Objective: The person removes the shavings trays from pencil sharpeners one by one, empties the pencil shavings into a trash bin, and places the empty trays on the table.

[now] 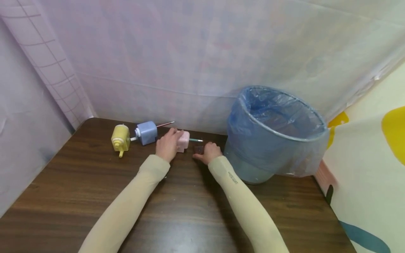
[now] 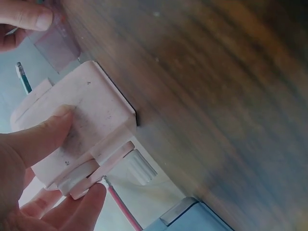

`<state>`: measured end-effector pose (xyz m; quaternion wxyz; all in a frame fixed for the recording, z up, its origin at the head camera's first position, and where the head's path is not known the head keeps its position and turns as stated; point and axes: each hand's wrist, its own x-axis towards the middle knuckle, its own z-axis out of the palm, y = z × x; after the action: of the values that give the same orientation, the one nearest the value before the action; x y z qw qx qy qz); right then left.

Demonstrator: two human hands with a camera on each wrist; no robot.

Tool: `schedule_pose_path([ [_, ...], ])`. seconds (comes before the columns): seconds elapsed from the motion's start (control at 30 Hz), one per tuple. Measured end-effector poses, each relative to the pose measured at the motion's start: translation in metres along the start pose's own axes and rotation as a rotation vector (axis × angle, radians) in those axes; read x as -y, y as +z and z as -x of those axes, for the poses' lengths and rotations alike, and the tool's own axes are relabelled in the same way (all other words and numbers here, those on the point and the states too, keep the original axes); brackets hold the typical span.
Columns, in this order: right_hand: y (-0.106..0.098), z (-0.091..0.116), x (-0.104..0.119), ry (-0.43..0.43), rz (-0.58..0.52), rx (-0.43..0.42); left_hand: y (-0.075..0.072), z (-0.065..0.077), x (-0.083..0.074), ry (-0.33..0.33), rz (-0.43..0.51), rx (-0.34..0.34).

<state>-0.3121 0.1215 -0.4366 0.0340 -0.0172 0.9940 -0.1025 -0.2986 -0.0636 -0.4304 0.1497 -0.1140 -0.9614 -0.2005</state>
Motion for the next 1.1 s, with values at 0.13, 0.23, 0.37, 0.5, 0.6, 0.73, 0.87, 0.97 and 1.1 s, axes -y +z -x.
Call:
schedule_pose_path([
  [0.13, -0.001, -0.005, 0.000, -0.009, -0.007, 0.000, 0.001, -0.002, 0.001, 0.016, -0.009, -0.014],
  [0.23, -0.003, -0.007, 0.002, -0.017, -0.009, 0.002, 0.000, -0.006, 0.002, 0.011, -0.010, -0.015],
  [0.37, -0.004, -0.008, 0.004, -0.022, 0.003, 0.001, 0.002, -0.012, 0.005, 0.012, -0.001, -0.019],
  [0.5, -0.002, -0.008, 0.004, -0.013, 0.000, -0.004, 0.006, -0.016, 0.007, 0.026, -0.001, -0.029],
  [0.6, -0.002, -0.009, 0.005, -0.013, -0.013, -0.015, 0.009, -0.018, 0.008, 0.026, -0.002, -0.037],
  [0.73, -0.002, -0.010, 0.008, 0.000, -0.028, -0.021, 0.010, -0.020, 0.008, 0.014, 0.003, -0.027],
  [0.87, 0.000, -0.014, 0.010, 0.011, -0.051, -0.046, 0.010, -0.021, 0.009, 0.009, 0.001, -0.034],
  [0.97, 0.002, -0.019, 0.010, 0.001, -0.058, -0.079, 0.011, -0.021, 0.010, 0.016, -0.003, -0.050],
  [1.1, 0.001, -0.022, 0.010, -0.013, -0.044, -0.104, 0.011, -0.022, 0.010, 0.018, -0.002, -0.062],
])
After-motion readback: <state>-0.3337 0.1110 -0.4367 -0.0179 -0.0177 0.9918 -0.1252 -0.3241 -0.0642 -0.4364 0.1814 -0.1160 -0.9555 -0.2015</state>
